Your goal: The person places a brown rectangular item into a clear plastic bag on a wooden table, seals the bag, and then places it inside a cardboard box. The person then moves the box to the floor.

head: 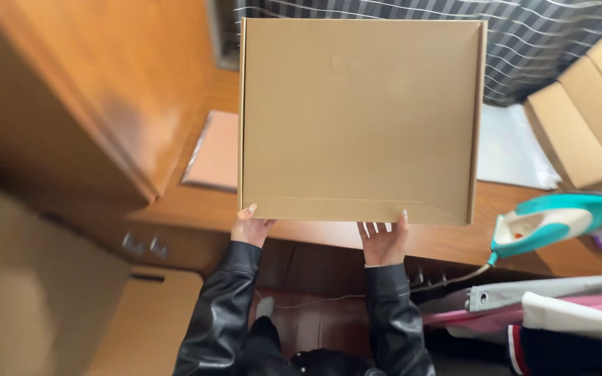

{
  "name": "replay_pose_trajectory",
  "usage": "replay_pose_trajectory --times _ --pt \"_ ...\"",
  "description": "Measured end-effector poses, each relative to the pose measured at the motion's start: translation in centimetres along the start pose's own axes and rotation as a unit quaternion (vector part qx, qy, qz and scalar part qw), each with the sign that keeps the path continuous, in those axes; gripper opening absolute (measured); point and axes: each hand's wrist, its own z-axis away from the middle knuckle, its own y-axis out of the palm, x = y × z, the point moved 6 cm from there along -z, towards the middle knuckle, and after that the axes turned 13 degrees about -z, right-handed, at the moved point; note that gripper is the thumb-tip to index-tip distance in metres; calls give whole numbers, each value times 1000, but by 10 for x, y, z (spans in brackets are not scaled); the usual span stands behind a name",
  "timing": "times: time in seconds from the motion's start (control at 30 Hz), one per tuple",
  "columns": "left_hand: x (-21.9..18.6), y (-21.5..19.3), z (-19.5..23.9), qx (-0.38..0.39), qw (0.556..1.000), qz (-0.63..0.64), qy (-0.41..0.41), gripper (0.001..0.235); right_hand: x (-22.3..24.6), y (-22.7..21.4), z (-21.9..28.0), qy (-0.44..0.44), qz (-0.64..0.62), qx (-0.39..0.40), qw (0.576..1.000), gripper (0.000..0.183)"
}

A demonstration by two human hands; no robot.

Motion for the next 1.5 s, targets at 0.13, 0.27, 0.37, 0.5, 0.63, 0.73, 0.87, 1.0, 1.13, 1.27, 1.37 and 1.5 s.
replay_pose_trajectory --times 0.13,0.27,0.37,0.5,0.63,0.73,0.87,1.0,1.13,1.27,1.37,1.5 --pt "21 18 -76 -4 998 -16 -64 42 5 8 -46 -30 -11 -44 999 62" --pt "40 28 -129 -12 992 -23 -124 37 12 -25 -95 -61 9 -103 993 85" --pt "67 11 -161 -33 986 -50 -159 37 11 -62 -122 -77 -12 -139 987 96" --pt "101 8 -184 -41 979 -55 -191 42 13 -95 -135 -83 -34 -200 976 97" --pt "129 15 -191 -85 962 -95 -241 55 23 -72 -131 -62 -26 -268 961 111" --pt "144 26 -190 -95 955 -111 -259 63 38 -80 -143 -44 -11 -285 958 117" --pt "161 37 -188 -112 947 -118 -277 69 53 -86 -163 -36 14 -299 953 125" --pt "165 58 -182 -128 949 -103 -271 72 72 -120 -195 -38 15 -298 954 116" --pt "174 60 -177 -148 940 -120 -282 81 83 -110 -196 -26 46 -310 949 115" --pt "155 80 -157 -141 927 -174 -301 87 91 -113 -192 -15 79 -316 945 116" --pt "123 117 -141 -104 896 -264 -342 89 89 -92 -171 -44 64 -342 937 106" --pt "134 99 -138 -86 896 -253 -355 83 93 -105 -165 -111 -2 -332 937 73"
